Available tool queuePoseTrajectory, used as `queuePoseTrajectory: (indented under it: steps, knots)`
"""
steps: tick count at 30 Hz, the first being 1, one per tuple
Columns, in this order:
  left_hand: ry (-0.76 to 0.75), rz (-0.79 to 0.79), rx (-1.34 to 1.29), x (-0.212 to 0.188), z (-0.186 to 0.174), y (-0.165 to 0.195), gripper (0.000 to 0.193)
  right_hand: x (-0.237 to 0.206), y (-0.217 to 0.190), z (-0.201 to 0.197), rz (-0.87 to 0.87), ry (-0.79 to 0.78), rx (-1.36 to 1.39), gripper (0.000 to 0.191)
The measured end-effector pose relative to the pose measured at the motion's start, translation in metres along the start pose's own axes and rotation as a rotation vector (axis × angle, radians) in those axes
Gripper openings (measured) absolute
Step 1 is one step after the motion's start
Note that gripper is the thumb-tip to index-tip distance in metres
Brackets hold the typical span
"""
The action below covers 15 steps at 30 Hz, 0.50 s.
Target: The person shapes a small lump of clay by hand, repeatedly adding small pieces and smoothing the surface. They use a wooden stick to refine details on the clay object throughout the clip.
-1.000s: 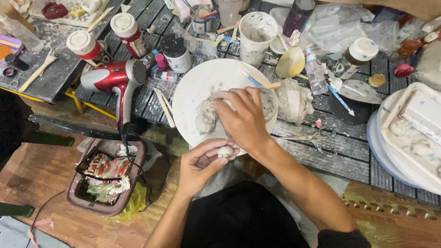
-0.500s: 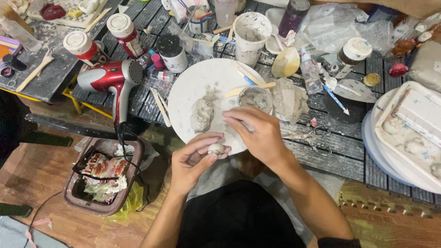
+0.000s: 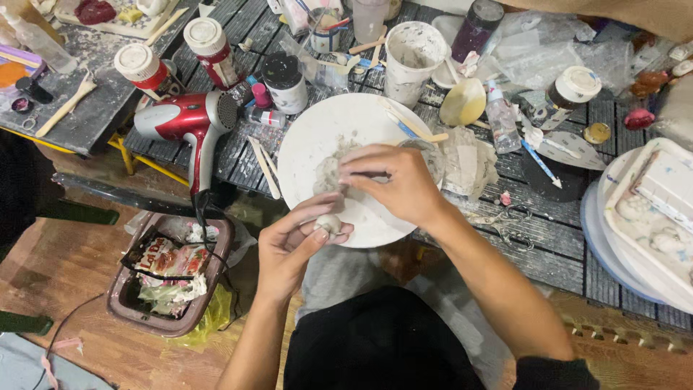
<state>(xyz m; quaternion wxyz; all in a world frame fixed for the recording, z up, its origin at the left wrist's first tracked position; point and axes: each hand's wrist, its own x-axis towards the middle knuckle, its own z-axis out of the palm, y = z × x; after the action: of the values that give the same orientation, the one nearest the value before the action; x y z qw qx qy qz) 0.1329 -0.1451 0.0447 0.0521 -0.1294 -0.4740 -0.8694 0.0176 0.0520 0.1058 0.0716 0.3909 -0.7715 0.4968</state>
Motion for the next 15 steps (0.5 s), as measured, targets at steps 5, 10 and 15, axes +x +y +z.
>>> queuePoseTrajectory:
  steps: [5, 10, 15]
  knots:
    - [0.184, -0.078, 0.064, 0.005, -0.007, 0.016, 0.037, 0.018, 0.01, 0.005, 0.1, -0.084, -0.051, 0.02]
    - [0.103, -0.249, 0.458, 0.019, -0.025, 0.048, 0.035, 0.02, 0.014, 0.011, 0.266, -0.133, 0.085, 0.028]
    - [0.06, -0.332, 0.603, 0.024, -0.023, 0.061, 0.028, 0.02, 0.012, 0.01, 0.212, -0.18, -0.08, 0.024]
